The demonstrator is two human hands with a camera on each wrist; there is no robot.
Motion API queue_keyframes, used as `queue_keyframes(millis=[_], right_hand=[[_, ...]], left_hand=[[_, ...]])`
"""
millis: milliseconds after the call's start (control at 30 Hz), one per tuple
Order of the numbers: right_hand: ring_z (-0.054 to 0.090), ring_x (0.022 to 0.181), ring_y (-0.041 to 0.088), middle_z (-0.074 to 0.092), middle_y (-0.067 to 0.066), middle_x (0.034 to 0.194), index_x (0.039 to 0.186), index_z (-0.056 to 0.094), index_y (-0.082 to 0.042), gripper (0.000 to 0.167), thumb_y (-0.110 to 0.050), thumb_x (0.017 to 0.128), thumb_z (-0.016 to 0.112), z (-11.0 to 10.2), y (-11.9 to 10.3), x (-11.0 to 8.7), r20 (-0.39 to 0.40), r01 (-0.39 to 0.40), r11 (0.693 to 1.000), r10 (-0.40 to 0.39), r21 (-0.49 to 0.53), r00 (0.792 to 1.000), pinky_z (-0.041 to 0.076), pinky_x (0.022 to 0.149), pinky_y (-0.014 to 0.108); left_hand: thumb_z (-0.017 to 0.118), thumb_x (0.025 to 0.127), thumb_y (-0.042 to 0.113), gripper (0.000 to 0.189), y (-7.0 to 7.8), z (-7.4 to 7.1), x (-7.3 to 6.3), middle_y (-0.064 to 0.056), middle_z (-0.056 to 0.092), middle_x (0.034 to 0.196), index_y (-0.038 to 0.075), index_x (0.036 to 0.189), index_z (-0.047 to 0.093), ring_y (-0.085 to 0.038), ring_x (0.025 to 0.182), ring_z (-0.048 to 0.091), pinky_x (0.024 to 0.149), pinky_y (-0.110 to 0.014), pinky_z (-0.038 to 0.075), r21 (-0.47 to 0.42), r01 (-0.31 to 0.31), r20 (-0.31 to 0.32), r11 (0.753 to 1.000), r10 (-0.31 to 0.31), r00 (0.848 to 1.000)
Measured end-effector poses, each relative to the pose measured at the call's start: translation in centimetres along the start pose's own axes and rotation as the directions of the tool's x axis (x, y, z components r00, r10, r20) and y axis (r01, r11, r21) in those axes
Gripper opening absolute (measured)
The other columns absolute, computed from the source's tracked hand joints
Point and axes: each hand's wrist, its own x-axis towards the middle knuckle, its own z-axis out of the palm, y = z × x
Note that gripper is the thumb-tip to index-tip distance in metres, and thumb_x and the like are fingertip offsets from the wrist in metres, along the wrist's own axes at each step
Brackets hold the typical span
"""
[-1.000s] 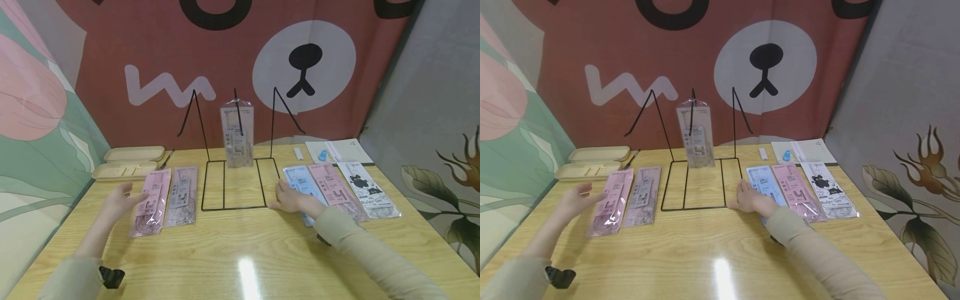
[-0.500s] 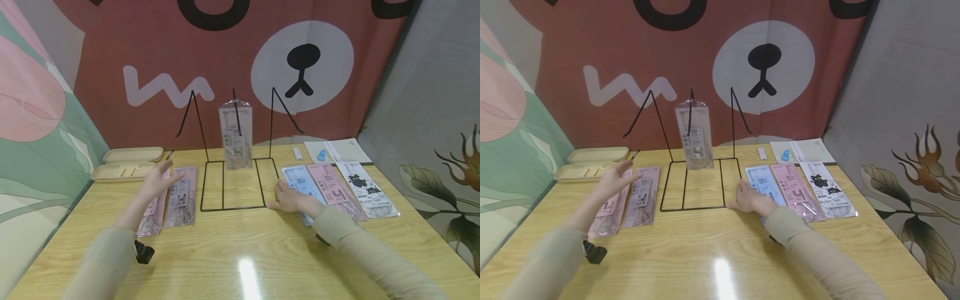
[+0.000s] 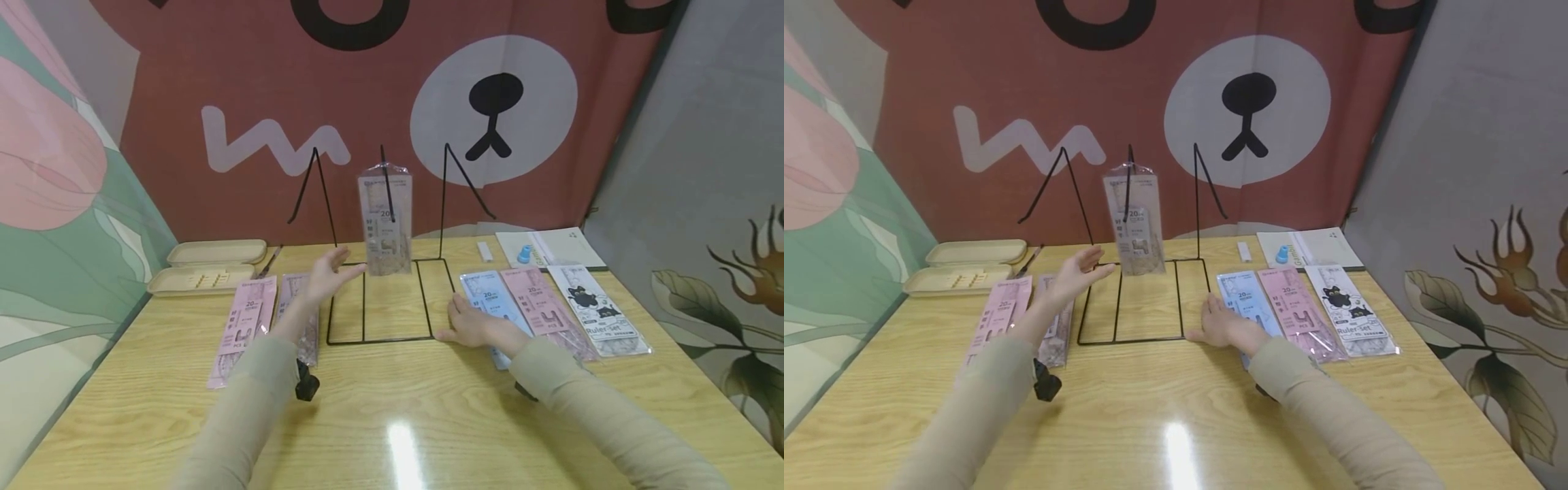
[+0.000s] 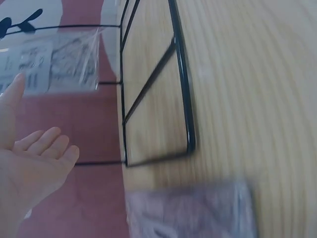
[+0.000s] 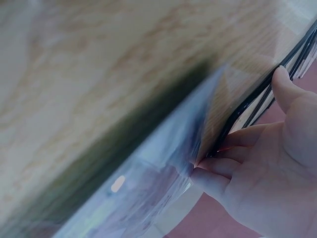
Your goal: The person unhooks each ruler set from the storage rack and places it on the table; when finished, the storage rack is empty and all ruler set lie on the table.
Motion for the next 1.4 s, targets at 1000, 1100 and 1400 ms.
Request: queue_keyframes(millis=[1000, 1100, 1400], right_hand=[[0.002, 0.142, 0.045, -0.005, 0.034, 0.152, 0.144, 0.008, 0.016, 0.083, -0.043, 0.098, 0.043, 0.2, -0.1, 0.3, 0.001, -0.002, 1.0, 0.002, -0.005, 1.0, 0.01, 0.118, 0.052], [0.002, 0.142, 0.046, -0.005, 0.034, 0.152, 0.144, 0.008, 0.016, 0.083, -0.043, 0.098, 0.044, 0.1, -0.1, 0.3, 0.003, 0.0, 1.0, 0.0, -0.006, 1.0, 0.01, 0.118, 0.052], [0.003, 0.142, 0.045, -0.004, 0.033, 0.152, 0.144, 0.008, 0.015, 0.083, -0.044, 0.098, 0.043, 0.2, 0.3, 0.4, -0.002, -0.011, 1.0, 0.011, -0.019, 1.0, 0.01, 0.119, 0.051]], left_hand=[[0.067, 0.088, 0.02, 0.037, 0.8, 4.1, -0.5, -0.017, 0.069, 0.11, 0.003, 0.119, 0.061, -0.027, 0.102, 0.067, 0.089, -0.034, 0.055, -0.046, -0.052, -0.115, 0.998, 0.046, 0.992], [0.067, 0.087, 0.017, 0.034, 0.6, 3.9, -1.8, -0.017, 0.07, 0.106, 0.003, 0.118, 0.063, -0.024, 0.095, 0.069, 0.08, -0.028, 0.056, -0.03, -0.075, -0.077, 0.997, 0.073, 0.994], [0.068, 0.084, 0.01, 0.018, 0.4, 3.7, -5.9, -0.013, 0.073, 0.099, 0.003, 0.101, 0.068, -0.021, 0.089, 0.071, 0.084, -0.033, 0.057, -0.039, -0.172, 0.005, 0.984, 0.173, 0.985]])
